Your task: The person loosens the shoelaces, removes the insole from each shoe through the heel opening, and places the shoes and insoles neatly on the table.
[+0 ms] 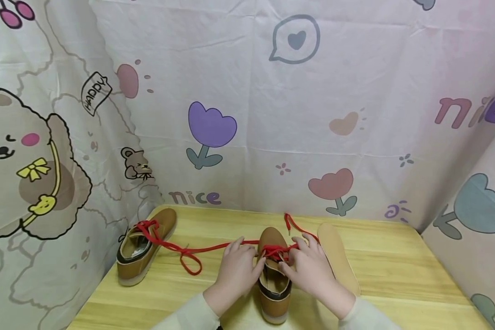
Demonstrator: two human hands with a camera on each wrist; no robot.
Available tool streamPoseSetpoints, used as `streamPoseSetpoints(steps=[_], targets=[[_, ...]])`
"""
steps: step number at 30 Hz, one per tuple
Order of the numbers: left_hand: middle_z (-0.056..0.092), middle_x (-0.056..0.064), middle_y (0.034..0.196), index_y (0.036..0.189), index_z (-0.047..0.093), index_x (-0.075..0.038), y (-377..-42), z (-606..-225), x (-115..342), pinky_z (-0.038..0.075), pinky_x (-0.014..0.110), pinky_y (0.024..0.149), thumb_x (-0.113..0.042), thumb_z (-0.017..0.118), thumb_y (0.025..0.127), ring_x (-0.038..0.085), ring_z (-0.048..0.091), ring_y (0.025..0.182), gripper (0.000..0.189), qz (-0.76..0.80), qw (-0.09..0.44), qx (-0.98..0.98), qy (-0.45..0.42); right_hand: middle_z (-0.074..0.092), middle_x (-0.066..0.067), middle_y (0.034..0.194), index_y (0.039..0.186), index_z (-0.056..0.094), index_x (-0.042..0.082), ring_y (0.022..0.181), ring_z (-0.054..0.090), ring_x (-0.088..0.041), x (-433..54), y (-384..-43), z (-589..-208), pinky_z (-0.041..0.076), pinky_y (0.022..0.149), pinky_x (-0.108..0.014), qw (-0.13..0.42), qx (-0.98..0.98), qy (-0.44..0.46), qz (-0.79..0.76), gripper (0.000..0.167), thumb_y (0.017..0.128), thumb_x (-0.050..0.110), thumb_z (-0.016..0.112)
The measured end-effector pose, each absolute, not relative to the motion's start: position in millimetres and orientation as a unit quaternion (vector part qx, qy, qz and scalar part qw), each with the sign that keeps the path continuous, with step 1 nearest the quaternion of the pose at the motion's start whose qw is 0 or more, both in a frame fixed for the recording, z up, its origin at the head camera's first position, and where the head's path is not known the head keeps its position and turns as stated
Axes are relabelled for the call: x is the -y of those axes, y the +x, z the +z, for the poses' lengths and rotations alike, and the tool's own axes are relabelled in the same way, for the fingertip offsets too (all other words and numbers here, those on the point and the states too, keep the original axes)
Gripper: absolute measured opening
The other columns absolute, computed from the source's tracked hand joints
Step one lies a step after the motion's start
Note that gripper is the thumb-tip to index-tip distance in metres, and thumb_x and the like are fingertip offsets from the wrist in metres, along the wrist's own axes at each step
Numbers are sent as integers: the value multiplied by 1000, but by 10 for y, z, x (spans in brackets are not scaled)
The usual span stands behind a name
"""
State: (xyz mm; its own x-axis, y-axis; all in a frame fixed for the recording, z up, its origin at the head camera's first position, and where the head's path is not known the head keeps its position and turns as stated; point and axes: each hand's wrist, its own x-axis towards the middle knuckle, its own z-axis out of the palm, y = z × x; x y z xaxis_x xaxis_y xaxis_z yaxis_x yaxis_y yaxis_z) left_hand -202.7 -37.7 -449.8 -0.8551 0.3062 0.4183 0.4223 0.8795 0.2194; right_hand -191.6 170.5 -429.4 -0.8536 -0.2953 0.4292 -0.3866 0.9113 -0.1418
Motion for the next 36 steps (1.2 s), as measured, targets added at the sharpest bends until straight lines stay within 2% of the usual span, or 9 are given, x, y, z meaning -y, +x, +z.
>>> streamPoseSetpoints(steps=[11, 16, 28, 32, 36], targets=[[72, -1, 105, 77, 73, -17, -2090, -4419, 255, 36, 52, 109, -39, 72, 89, 34, 53, 127, 25, -97, 237, 949, -185, 65, -16, 123, 64, 66, 15, 131, 45, -43, -1592, -2071, -4336, 43, 97, -58, 270, 936, 222, 42, 20, 76, 27, 77], [71, -3, 99, 75, 72, -16, -2101, -4422, 240, 37, 52, 109, -35, 74, 88, 32, 54, 126, 22, -83, 261, 943, -188, 65, -17, 121, 62, 64, 14, 131, 44, -43, -1582, -2103, -4342, 42, 98, -58, 284, 930, 230, 34, 17, 73, 22, 74], [73, -1, 101, 84, 73, -14, -2103, -4458, 317, 37, 50, 109, -31, 68, 94, 32, 54, 125, 20, -97, 239, 948, -186, 65, -17, 121, 67, 67, 14, 129, 45, -43, -1713, -2080, -4297, 40, 98, -57, 269, 936, 222, 54, 12, 73, 19, 76], [73, -1, 100, 81, 71, -15, -2116, -4472, 360, 37, 50, 109, -30, 68, 94, 31, 55, 125, 20, -107, 235, 948, -186, 64, -17, 124, 68, 66, 16, 129, 44, -43, -1783, -2059, -4298, 40, 99, -59, 252, 943, 208, 64, 13, 76, 19, 77], [73, -1, 97, 72, 63, -17, -2129, -4488, 406, 37, 51, 110, -29, 69, 94, 32, 55, 125, 26, -124, 227, 948, -188, 64, -17, 125, 71, 66, 17, 130, 44, -43, -1833, -2049, -4318, 40, 99, -60, 245, 946, 200, 66, 13, 77, 19, 76]])
